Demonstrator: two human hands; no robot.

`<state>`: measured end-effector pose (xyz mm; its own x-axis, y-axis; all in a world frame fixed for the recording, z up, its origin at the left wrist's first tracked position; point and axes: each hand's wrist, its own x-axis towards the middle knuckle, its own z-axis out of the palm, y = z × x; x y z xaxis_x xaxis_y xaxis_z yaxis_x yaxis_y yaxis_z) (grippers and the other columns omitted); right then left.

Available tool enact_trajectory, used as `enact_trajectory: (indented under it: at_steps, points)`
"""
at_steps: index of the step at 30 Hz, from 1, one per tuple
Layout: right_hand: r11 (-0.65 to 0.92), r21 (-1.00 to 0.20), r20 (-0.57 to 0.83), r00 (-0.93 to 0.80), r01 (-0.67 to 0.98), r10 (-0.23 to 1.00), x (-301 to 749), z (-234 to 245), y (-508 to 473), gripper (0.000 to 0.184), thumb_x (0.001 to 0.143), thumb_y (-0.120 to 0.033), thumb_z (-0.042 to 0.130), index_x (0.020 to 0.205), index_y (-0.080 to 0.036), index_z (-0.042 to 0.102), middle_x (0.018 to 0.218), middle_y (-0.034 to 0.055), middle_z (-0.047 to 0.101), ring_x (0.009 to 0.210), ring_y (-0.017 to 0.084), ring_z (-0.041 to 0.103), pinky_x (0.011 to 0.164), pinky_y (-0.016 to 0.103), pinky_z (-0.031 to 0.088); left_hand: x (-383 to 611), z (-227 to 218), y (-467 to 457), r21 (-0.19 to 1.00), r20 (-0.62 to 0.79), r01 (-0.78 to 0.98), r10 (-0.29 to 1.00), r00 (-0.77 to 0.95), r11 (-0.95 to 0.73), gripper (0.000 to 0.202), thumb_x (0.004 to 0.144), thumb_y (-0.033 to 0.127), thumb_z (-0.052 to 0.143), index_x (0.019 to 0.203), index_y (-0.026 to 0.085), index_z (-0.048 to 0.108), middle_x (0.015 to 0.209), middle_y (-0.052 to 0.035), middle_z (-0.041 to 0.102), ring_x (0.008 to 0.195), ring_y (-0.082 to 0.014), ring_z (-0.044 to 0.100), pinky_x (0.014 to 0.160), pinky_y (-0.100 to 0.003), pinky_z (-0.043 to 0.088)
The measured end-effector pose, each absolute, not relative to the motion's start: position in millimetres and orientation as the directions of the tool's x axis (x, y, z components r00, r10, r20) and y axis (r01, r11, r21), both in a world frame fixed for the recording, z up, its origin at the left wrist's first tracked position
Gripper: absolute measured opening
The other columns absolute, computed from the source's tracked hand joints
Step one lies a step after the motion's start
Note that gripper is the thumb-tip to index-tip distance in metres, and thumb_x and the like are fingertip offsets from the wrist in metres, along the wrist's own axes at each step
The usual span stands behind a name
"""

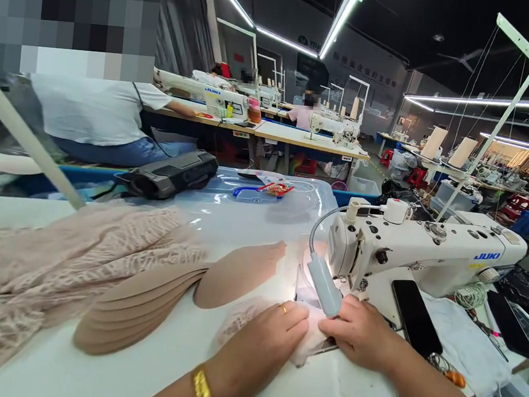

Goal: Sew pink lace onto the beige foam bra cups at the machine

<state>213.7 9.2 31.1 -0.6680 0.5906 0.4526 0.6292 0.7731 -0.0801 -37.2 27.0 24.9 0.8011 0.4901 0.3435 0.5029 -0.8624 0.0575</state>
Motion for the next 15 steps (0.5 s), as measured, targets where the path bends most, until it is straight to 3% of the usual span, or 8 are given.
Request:
enact_trajectory:
  at_steps: [6,15]
  points:
    - [0.741,-0.068,0.413,-0.657,0.668,0.631,214.3,29.9,9.6,0.023,0.087,-0.004,0.060,0.099,-0.023,0.065,0.088,0.0023,0.061,0.081,0.018,0.050,0.066,0.029,0.034,-30.2,31.2,26.2,0.056,0.393,0.532,0.508,0.766,-0.845,0.031,0.093,0.000,0.041,0.095,0.019,0.066,0.089,-0.0078,0.063,0.075,-0.0249,0.053,0.068,-0.038,0.044]
    - [0.740,-0.086,0.406,-0.654,0.667,0.638,214.3,36.4,7.4,0.021,0.088,-0.005,0.059,0.097,-0.022,0.066,0.087,0.0022,0.062,0.081,0.018,0.050,0.063,0.029,0.033,-23.1,34.7,25.3,0.069,0.444,0.518,0.491,0.749,-0.853,0.030,0.102,0.009,0.039,0.095,0.019,0.067,0.090,-0.0072,0.066,0.077,-0.0245,0.056,0.073,-0.039,0.046]
